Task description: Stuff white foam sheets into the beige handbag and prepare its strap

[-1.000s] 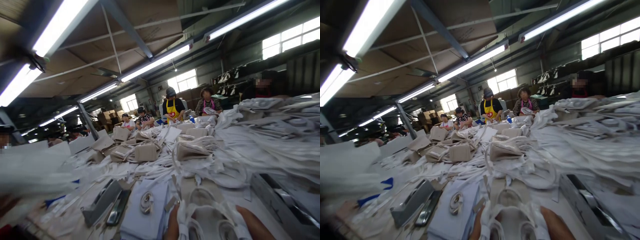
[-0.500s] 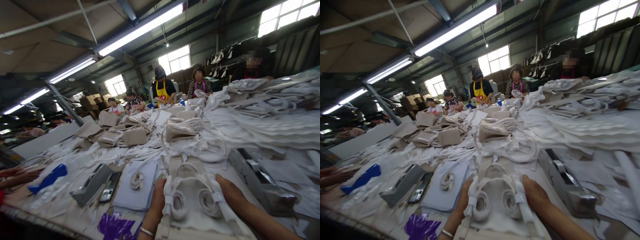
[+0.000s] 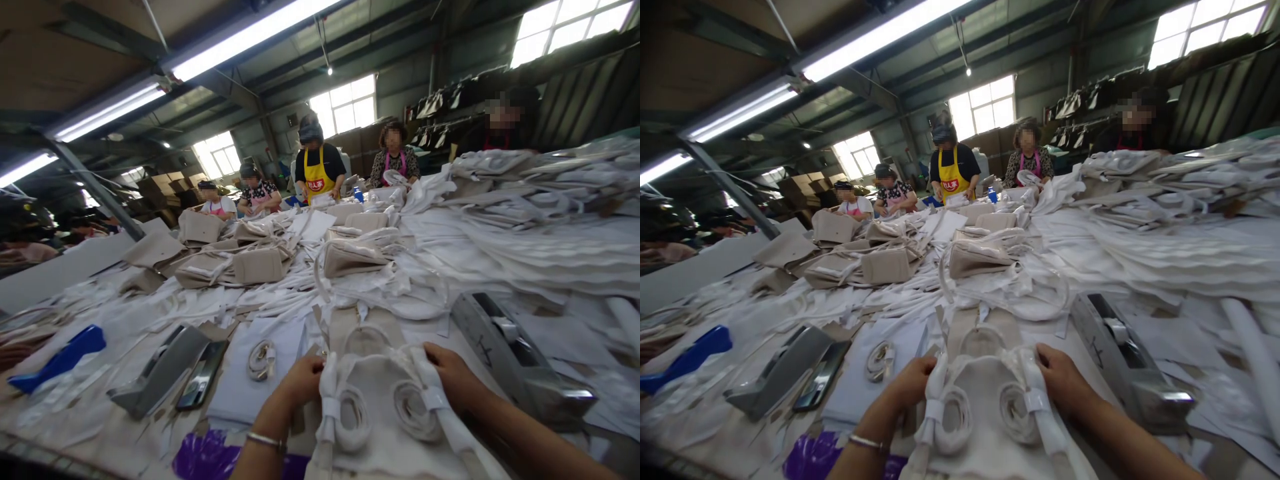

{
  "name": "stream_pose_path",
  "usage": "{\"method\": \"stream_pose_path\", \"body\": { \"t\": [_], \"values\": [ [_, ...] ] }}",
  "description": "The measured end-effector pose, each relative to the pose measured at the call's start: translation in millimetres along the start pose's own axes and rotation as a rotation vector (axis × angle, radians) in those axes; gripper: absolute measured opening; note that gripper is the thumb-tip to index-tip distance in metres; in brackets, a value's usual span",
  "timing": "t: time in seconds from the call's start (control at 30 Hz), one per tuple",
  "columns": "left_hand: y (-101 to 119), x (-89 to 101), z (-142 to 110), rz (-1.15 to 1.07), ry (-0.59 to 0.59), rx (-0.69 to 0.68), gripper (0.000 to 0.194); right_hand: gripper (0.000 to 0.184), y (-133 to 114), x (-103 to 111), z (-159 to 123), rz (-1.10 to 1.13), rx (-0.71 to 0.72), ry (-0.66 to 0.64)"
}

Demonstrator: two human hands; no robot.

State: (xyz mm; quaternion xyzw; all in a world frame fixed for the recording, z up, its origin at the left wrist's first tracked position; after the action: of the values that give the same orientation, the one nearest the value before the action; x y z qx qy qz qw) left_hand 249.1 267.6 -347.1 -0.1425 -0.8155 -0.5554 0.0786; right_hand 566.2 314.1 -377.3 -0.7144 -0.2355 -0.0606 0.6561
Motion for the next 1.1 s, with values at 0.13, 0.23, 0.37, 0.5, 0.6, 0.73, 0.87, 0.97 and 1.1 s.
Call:
{"method": "stream_pose_path", "body": {
  "t": [0.13, 0.23, 0.37, 0.5, 0.6, 0.73, 0.87, 0.97, 1.1],
  "values": [
    [6, 25.5, 17, 0.005, 0.045, 0.036, 0.027, 0.039, 8, 7, 3, 0.121, -0.076, -0.026],
    [15, 32.8, 37, 0.058, 0.136, -0.015, 0.026, 0.044, 14, 7, 7, 0.172, -0.125, -0.014],
    [35, 22.9, 64, 0.100, 0.144, -0.087, 0.024, 0.043, 20, 2, 17, 0.177, -0.147, 0.005],
    [51, 9.9, 84, 0.113, 0.103, -0.127, 0.024, 0.042, 26, 1, 21, 0.163, -0.145, 0.004],
    [50, 5.1, 88, 0.102, 0.084, -0.116, 0.022, 0.041, 27, 4, 19, 0.157, -0.137, -0.007],
    [36, 6.5, 72, 0.041, 0.086, -0.051, 0.025, 0.042, 26, 6, 17, 0.156, -0.141, -0.026],
    [19, 9.0, 37, -0.022, 0.113, 0.031, 0.025, 0.043, 21, 6, 14, 0.151, -0.155, -0.040],
    [5, 4.3, 7, -0.075, 0.115, 0.116, 0.032, 0.043, 17, 6, 11, 0.152, -0.154, -0.050],
    [-14, -8.9, -30, -0.167, 0.077, 0.239, 0.050, 0.043, 15, 6, 7, 0.151, -0.159, -0.067]
  ]
}}
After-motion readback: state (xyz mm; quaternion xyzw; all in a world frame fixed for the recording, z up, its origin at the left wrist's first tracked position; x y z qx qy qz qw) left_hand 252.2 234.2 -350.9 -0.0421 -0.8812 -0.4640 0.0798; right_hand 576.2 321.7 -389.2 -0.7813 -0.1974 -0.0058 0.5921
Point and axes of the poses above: each hand's wrist, its own z-axis towards the middle knuckle, its own x-axis out of the back of the hand, y = z × x, the point moved 6 cm from there along z, towards the middle knuckle, and after that the axes turned 5 degrees about -z, right-handed, at the moved point
